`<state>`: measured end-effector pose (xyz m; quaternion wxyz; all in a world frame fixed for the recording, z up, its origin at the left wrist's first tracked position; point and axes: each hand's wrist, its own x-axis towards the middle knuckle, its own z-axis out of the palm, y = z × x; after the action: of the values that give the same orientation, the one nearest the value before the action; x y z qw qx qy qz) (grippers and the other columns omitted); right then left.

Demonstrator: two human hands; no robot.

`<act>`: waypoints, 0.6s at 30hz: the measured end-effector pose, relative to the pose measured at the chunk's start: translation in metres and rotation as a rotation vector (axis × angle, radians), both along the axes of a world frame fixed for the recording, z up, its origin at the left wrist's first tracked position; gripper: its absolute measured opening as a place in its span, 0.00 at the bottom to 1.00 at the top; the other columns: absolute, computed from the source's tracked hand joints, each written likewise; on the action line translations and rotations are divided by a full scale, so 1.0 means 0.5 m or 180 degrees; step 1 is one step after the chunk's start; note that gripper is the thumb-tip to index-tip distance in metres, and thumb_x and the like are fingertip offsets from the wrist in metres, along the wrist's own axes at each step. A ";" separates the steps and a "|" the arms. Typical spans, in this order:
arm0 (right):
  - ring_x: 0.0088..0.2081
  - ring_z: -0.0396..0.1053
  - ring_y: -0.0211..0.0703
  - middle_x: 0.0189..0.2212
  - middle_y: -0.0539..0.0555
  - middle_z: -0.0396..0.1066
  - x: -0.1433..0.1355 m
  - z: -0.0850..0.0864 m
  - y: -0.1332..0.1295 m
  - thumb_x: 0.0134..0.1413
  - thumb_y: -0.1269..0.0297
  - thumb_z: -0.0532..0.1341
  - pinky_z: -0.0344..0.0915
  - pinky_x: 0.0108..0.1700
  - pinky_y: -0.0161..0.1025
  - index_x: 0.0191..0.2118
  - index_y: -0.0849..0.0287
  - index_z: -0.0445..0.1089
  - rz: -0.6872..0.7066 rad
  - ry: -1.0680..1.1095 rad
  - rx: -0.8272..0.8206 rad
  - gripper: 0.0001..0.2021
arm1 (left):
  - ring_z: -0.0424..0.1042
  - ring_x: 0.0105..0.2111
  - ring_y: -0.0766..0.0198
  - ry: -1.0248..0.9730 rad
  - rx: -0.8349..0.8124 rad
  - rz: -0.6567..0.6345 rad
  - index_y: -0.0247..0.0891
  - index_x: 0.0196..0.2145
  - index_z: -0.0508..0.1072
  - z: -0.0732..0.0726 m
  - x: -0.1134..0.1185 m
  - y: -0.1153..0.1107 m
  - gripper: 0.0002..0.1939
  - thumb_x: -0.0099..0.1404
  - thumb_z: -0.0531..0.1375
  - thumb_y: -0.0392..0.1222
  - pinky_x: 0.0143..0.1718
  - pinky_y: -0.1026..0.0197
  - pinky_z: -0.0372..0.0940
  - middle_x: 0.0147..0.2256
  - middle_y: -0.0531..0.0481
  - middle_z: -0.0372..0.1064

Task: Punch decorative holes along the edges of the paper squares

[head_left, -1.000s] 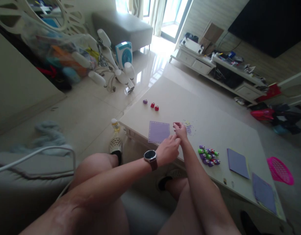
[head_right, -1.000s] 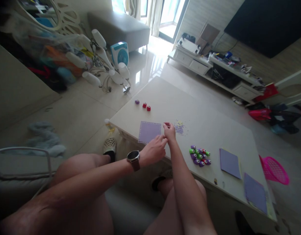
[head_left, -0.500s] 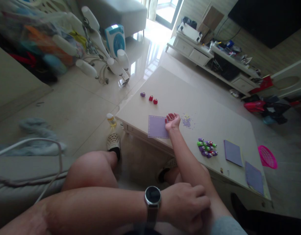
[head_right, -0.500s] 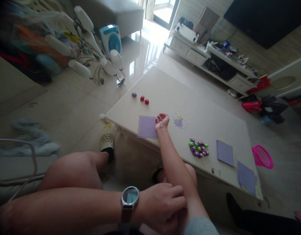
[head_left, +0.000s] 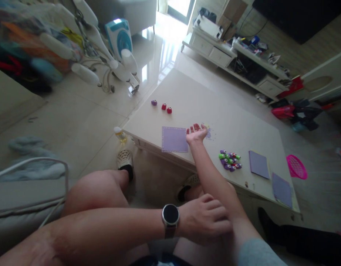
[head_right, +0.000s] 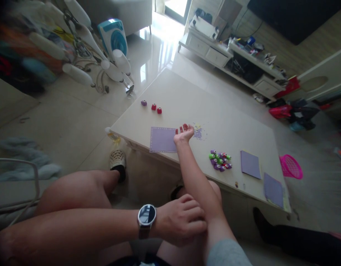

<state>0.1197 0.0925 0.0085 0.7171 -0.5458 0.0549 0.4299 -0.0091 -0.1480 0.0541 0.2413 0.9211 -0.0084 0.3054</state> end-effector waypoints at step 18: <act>0.54 0.67 0.47 0.51 0.52 0.70 0.002 -0.011 -0.006 0.60 0.46 0.51 0.71 0.43 0.46 0.40 0.48 0.66 0.0075 -0.0082 -0.0028 0.14 | 0.70 0.46 0.63 -0.0190 0.1012 -0.0504 0.51 0.40 0.79 -0.031 0.035 0.077 0.12 0.79 0.56 0.42 0.47 0.57 0.64 0.48 0.52 0.76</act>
<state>0.1209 0.0896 0.0031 0.7103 -0.5550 0.0412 0.4310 0.0082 -0.1093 0.0388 0.1156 0.9347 -0.1362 0.3074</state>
